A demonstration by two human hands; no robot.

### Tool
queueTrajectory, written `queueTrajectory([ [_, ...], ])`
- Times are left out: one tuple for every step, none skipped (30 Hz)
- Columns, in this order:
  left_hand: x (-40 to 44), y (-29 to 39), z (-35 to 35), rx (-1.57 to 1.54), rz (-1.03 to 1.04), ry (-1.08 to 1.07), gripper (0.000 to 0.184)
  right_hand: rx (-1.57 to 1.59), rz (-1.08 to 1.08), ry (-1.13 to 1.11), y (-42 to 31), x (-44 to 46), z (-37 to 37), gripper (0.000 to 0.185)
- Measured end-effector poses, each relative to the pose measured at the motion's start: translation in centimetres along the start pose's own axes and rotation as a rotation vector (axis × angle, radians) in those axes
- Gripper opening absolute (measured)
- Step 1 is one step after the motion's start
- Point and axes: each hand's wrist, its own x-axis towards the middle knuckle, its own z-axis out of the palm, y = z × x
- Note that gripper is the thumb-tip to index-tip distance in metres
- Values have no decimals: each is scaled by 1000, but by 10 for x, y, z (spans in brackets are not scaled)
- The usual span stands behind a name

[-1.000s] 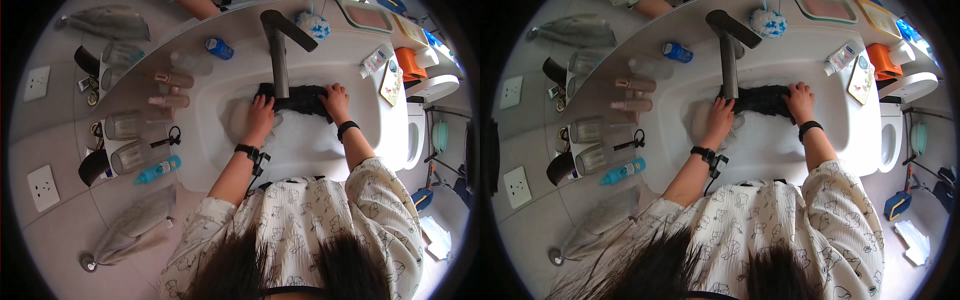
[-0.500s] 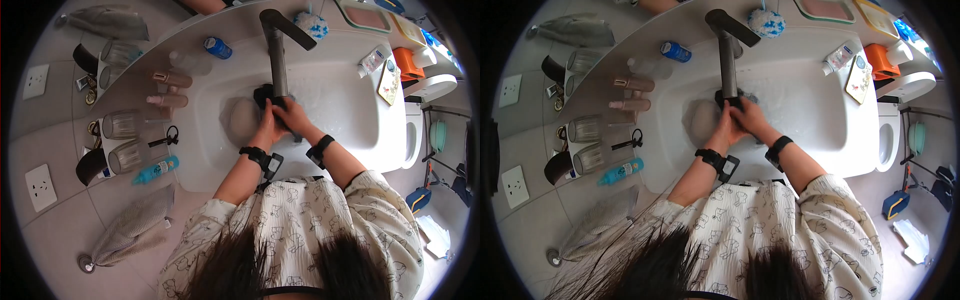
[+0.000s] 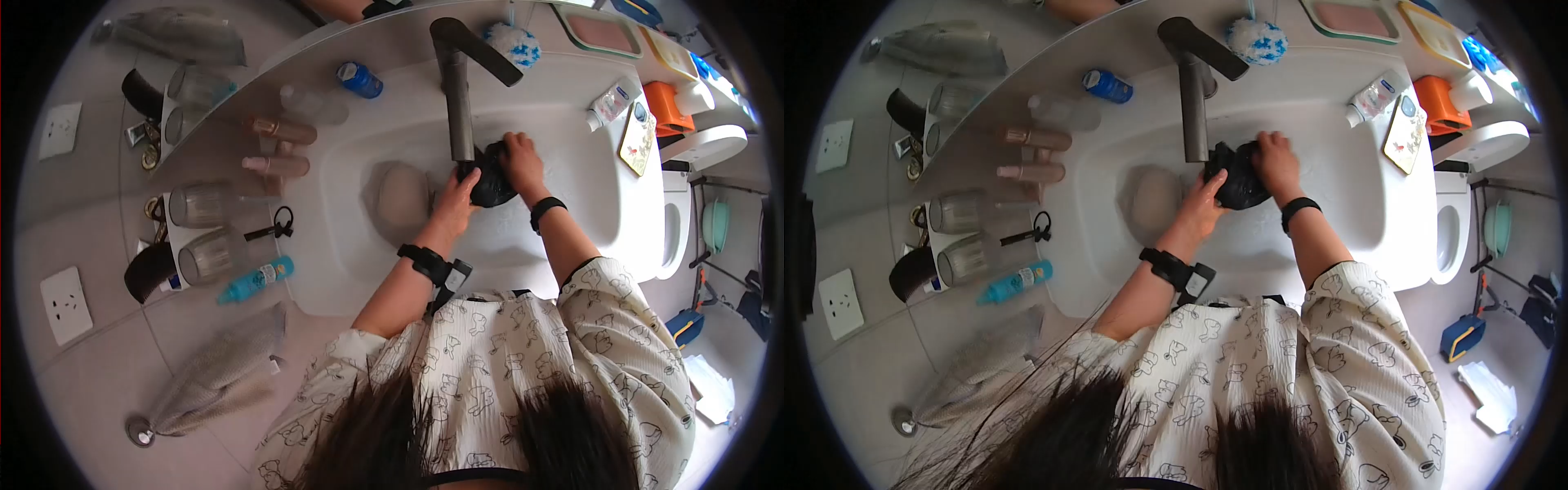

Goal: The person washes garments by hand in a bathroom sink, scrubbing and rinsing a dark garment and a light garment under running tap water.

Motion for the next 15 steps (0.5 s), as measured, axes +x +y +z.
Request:
queueTrajectory([
  [-7, 9, 3, 203, 24, 74, 61, -35, 72, 40, 16, 0, 7, 37],
  [1, 6, -8, 297, 7, 158, 67, 21, 194, 181, 20, -4, 5, 50],
  [10, 0, -18, 300, 4, 162, 67, 25, 196, 178, 21, -14, 6, 50],
  [21, -11, -30, 628, 166, 336, 69, -117, -30, 73, 8, -29, -9, 55],
  [26, -16, -34, 958, 333, 507, 72, -220, -234, -54, 9, -37, -13, 58],
  [28, -23, -38, 966, 326, 510, 72, -295, -449, -168, 9, -45, -17, 62],
  [29, -26, -38, 1209, 510, 427, 73, -287, -448, -169, 17, -44, -13, 62],
  [31, -24, -36, 1443, 705, 330, 75, -189, -344, -282, 25, -32, -7, 62],
  [36, -21, -34, 1446, 709, 331, 75, -92, -237, -395, 32, -20, 1, 62],
  [38, -17, -28, 1149, 523, 189, 74, 154, -48, -308, 41, -12, 23, 54],
  [38, -13, -19, 847, 340, 52, 74, 154, -43, -306, 32, -14, 20, 54],
  [35, -13, -10, 499, 147, 109, 68, 294, -134, -277, 18, -19, 22, 48],
  [32, -13, 0, 131, -4, 224, 64, 431, -227, -243, -4, -22, 19, 41],
  [35, -10, -9, -85, -29, 90, 60, 411, -220, -264, -38, -32, -2, 37],
  [33, -6, -19, -302, -54, -39, 58, 394, -214, -289, -73, -45, -30, 33],
])
